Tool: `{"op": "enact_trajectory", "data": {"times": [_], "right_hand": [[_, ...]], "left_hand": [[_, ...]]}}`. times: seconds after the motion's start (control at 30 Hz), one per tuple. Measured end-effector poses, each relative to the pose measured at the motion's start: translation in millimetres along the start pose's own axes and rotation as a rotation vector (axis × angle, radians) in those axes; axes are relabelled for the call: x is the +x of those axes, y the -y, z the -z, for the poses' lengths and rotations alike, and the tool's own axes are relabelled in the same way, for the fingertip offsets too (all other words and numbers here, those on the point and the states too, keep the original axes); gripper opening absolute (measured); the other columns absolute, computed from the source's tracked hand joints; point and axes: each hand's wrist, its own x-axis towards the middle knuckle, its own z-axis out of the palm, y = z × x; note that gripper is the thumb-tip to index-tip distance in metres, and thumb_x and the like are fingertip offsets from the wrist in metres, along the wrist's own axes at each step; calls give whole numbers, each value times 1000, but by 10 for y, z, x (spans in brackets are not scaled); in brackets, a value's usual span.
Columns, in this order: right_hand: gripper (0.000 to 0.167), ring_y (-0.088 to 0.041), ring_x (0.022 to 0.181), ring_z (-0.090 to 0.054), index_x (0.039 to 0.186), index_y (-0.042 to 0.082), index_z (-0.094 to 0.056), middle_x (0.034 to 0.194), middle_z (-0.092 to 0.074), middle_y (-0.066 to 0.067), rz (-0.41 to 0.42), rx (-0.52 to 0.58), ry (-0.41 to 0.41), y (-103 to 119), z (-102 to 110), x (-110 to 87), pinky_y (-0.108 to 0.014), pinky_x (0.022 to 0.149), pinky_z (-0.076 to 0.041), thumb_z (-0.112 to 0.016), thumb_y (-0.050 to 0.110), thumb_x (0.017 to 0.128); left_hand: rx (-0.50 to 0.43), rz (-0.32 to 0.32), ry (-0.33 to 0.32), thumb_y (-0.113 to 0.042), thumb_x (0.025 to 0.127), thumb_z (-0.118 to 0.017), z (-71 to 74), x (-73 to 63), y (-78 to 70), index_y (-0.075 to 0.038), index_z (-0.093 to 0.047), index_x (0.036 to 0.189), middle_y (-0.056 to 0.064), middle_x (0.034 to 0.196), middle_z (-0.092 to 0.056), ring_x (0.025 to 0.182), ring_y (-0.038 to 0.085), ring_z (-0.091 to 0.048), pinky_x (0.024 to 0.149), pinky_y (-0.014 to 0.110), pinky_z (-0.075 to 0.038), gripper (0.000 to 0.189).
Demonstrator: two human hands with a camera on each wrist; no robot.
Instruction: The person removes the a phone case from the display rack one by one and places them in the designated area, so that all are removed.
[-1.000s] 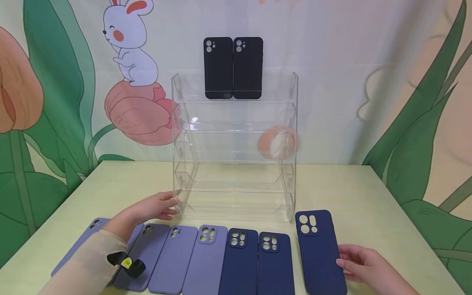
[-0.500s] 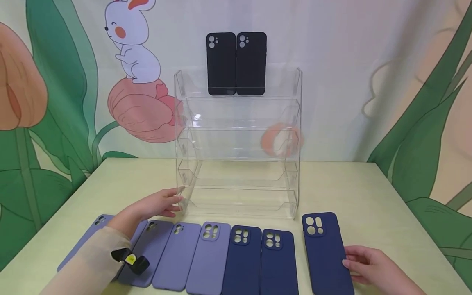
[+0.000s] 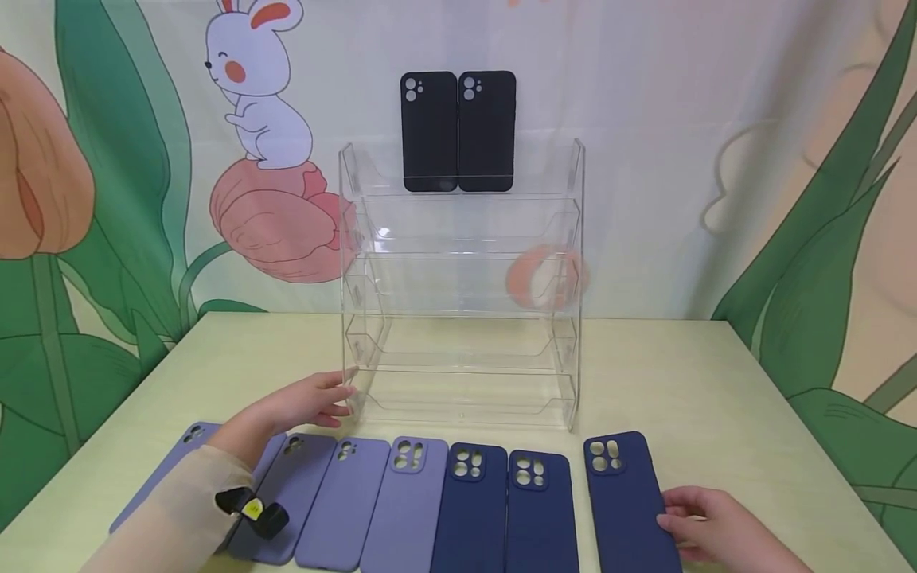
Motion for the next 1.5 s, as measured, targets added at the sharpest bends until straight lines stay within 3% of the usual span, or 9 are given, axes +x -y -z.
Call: {"op": "enact_trajectory", "data": {"times": [0.3,0.53,0.7,0.87,1.13,1.5], "right_hand": [[41,-19,84,-59,119,-20,-45,90,-61,-5,-49,-31,44,41,-69,2,-36,73,-54,-55,9,93],[37,-19,79,-59,115,-19,-50,84,-61,-6,-35,-155,86,47,-123,23,-36,72,-53,-57,9,91],[45,-18,73,-59,115,-17,-52,81,-60,-4,-7,-247,48,78,-169,12,-35,69,-53,-65,17,88],[46,-18,67,-58,112,-16,-54,78,-60,-3,33,-322,25,117,-226,9,-34,66,-52,-67,19,86],[46,-17,63,-56,113,-14,-53,77,-56,-4,20,-357,5,214,-280,49,-31,61,-51,-68,21,85],[51,-18,55,-57,116,-16,-50,74,-55,-4,119,-380,-48,278,-295,71,-30,54,-49,-69,17,84]], "left_hand": [[-4,5,-6,-18,101,-40,0,-10,-8,2,-28,144,26,138,-40,118,38,-50,85,39,-51,48],[-7,-8,6,-21,101,-42,14,-26,-13,3,-26,144,27,139,-38,118,38,-49,85,39,-51,52],[15,-42,38,-29,100,-43,12,-42,-32,6,-22,144,29,140,-35,119,38,-49,85,37,-51,59],[-13,-17,12,-23,100,-43,12,-17,-11,3,-27,144,26,138,-39,118,38,-49,85,38,-51,53],[-14,-14,21,-18,102,-39,20,-23,-4,4,-24,145,28,140,-35,120,40,-47,86,40,-51,51],[-29,-7,24,-21,101,-40,14,3,-7,3,-23,145,28,140,-36,120,40,-46,86,40,-51,52]]}}
